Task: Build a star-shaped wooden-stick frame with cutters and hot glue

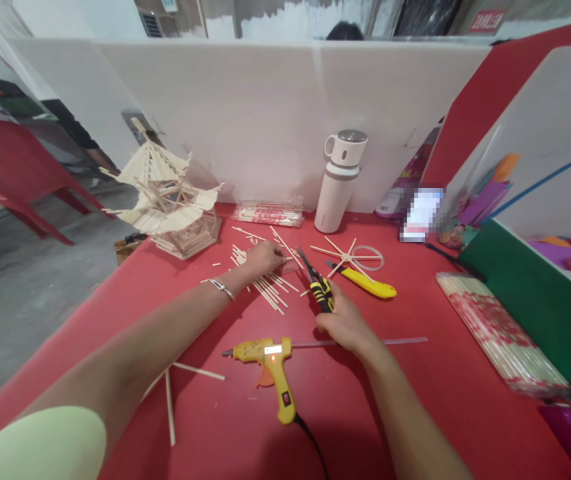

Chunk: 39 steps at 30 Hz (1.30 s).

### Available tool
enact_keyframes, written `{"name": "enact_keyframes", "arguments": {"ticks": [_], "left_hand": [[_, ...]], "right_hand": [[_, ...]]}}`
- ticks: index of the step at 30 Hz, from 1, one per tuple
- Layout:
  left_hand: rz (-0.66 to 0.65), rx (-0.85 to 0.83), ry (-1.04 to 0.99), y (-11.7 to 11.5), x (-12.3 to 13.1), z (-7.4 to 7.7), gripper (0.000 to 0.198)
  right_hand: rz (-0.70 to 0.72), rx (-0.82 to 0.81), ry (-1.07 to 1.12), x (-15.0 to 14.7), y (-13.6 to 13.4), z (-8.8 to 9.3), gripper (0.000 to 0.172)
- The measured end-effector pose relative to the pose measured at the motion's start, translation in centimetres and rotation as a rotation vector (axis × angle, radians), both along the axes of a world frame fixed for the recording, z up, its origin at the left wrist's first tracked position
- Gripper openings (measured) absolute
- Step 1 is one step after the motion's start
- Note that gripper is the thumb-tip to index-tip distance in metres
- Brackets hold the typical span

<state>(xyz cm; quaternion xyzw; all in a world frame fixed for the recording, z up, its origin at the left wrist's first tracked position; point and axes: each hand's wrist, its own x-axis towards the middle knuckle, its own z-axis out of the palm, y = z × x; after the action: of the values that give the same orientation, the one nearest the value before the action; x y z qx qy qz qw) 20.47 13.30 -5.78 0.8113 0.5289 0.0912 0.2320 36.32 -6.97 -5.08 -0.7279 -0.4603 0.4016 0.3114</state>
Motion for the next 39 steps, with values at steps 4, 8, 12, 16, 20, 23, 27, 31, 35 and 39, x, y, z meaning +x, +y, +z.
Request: {"name": "enact_keyframes", "arguments": {"ticks": [4, 8, 12, 16, 20, 23, 27, 31, 35, 39], "left_hand": [[-0.008, 0.007, 0.007, -0.16, 0.00, 0.16, 0.011], [-0.011, 0.010, 0.005, -0.17, -0.02, 0.05, 0.010], [-0.019, 0.014, -0.002, -0.06, -0.03, -0.15, 0.011], [-0.020, 0.017, -0.002, -0.02, -0.08, -0.21, 0.011], [-0.019, 0.023, -0.003, -0.12, -0.10, -0.15, 0.011], [-0.017, 0.025, -0.005, -0.17, -0.03, -0.09, 0.011], [-0.008, 0.021, -0.004, -0.21, 0.07, -0.03, 0.009], [-0.001, 0.017, 0.007, -0.33, 0.10, 0.12, 0.010], [0.004, 0.008, 0.016, -0.39, 0.14, 0.26, 0.011], [0.006, -0.001, 0.021, -0.26, 0.19, 0.18, 0.011]], "right_hand": [[0.001, -0.001, 0.002, 0.08, 0.03, -0.09, 0.071], [0.005, 0.002, 0.013, 0.15, 0.02, -0.22, 0.069], [0.011, 0.009, -0.003, 0.14, -0.02, -0.13, 0.065], [0.005, 0.004, -0.009, 0.06, -0.06, 0.02, 0.063], [0.011, 0.010, -0.004, 0.03, -0.02, 0.07, 0.060], [0.015, 0.005, -0.014, 0.06, 0.03, 0.05, 0.060], [0.008, 0.008, -0.005, 0.08, 0.00, 0.04, 0.067], [-0.001, 0.002, -0.007, 0.07, -0.02, 0.02, 0.068], [0.008, 0.007, -0.006, 0.08, -0.02, -0.02, 0.064], [0.012, 0.012, 0.006, 0.10, -0.08, -0.06, 0.064]]}}
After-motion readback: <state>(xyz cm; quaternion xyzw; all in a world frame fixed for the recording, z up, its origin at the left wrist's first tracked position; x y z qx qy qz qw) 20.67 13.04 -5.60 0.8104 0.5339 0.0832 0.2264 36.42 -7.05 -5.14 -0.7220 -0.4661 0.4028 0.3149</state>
